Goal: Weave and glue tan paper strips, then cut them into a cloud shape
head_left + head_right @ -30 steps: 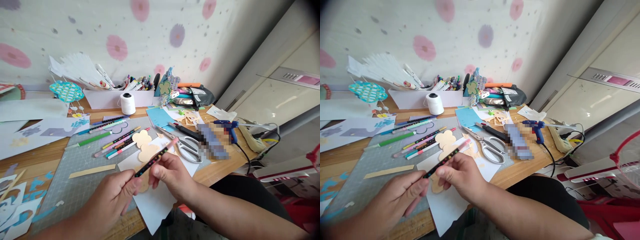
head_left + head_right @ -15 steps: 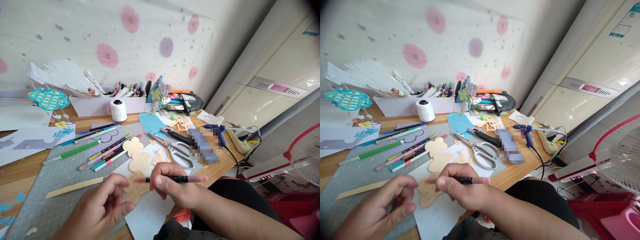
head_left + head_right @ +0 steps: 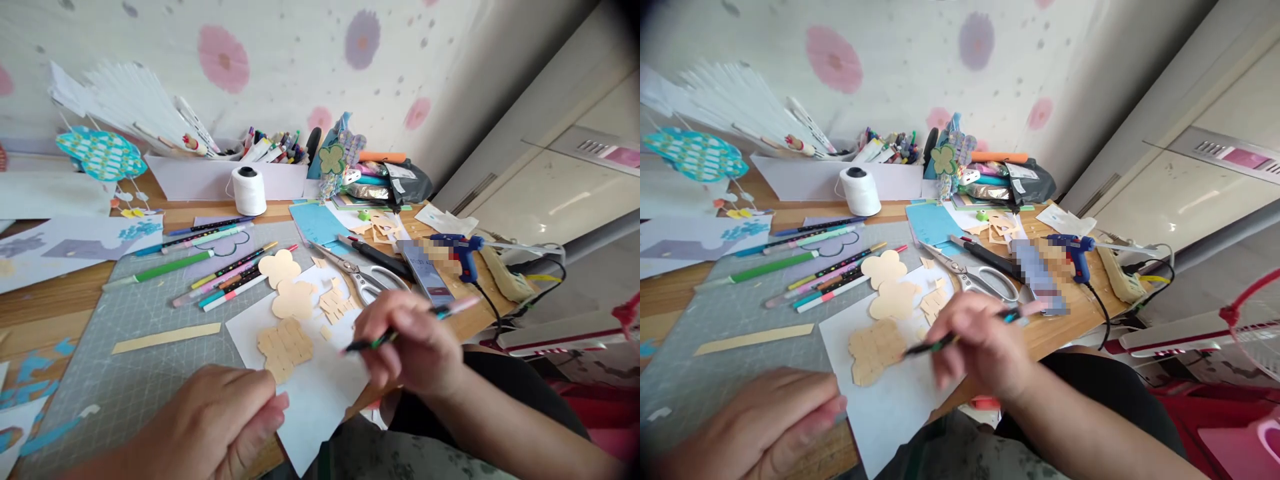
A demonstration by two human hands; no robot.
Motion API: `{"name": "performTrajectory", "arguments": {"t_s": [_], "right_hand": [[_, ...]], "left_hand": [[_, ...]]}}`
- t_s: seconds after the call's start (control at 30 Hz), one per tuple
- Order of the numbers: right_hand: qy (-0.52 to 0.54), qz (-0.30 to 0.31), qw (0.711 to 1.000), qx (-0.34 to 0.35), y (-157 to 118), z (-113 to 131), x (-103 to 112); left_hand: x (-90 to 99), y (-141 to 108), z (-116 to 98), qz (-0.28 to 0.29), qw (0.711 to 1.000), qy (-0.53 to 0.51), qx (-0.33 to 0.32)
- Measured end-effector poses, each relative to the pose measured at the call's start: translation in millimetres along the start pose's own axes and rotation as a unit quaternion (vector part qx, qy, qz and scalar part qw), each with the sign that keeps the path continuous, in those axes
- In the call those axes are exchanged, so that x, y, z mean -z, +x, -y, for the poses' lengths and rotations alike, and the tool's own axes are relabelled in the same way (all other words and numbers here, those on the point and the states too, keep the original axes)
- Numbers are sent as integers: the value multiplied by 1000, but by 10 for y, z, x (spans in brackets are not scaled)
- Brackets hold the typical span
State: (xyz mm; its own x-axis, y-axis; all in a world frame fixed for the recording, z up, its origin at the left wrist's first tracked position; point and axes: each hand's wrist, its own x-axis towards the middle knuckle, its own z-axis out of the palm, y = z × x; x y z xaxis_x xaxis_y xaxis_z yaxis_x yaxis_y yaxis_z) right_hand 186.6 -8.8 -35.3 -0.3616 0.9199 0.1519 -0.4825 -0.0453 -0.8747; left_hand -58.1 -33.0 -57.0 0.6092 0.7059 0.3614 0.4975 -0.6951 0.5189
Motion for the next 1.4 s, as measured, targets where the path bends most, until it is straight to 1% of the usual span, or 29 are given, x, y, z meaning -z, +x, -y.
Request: {"name": "performTrajectory", "arguments": {"t_s": [0.03, 0.07, 0.13, 0.17, 0.23, 0.27, 0.3, 0.37, 0.43, 0.57, 0.7, 0.83, 1.0, 1.17, 1.3, 1.4], "right_hand": [[-9, -33, 999, 25, 19, 33, 47], [-35, -47, 998, 27, 37, 55, 84], [-122, -42, 992, -7, 56, 52, 117], [-177, -31, 983, -23, 59, 27, 115], [-275, -19, 960, -44, 63, -59, 90], [-301, -24, 952, -49, 70, -112, 73], [-308, -34, 949, -52, 85, -165, 58], [-289, -62, 953, -63, 131, -259, 37], [-280, -78, 955, -60, 188, -327, 29], [-341, -93, 935, -27, 253, -387, 30], [-378, -89, 921, -6, 253, -409, 35], [-388, -87, 917, -14, 252, -426, 25], [-406, -94, 909, -16, 261, -418, 1], [-424, -93, 901, -25, 247, -407, 12], [-429, -91, 898, -31, 226, -418, 32], [-430, -90, 898, -37, 218, -416, 37]], "left_hand": [[11, 18, -13, -5, 1000, 16, -1], [18, 43, -22, -10, 999, 33, -10], [21, 102, -24, 6, 997, 58, -59], [14, 127, -15, 13, 994, 67, -83], [-9, 151, 22, -6, 989, 94, -112], [-23, 149, 48, -10, 986, 114, -120], [-37, 142, 76, -11, 983, 134, -122], [-62, 121, 127, 2, 979, 166, -118], [-82, 105, 162, 12, 977, 181, -112], [-112, 102, 187, 24, 975, 191, -107], [-105, 110, 194, 30, 975, 192, -108], [-87, 101, 213, 39, 975, 189, -109], [-111, 88, 229, 45, 978, 173, -107], [-142, 86, 211, 44, 979, 170, -104], [-133, 83, 207, 28, 979, 174, -101], [-108, 93, 208, 43, 979, 172, -105]]}}
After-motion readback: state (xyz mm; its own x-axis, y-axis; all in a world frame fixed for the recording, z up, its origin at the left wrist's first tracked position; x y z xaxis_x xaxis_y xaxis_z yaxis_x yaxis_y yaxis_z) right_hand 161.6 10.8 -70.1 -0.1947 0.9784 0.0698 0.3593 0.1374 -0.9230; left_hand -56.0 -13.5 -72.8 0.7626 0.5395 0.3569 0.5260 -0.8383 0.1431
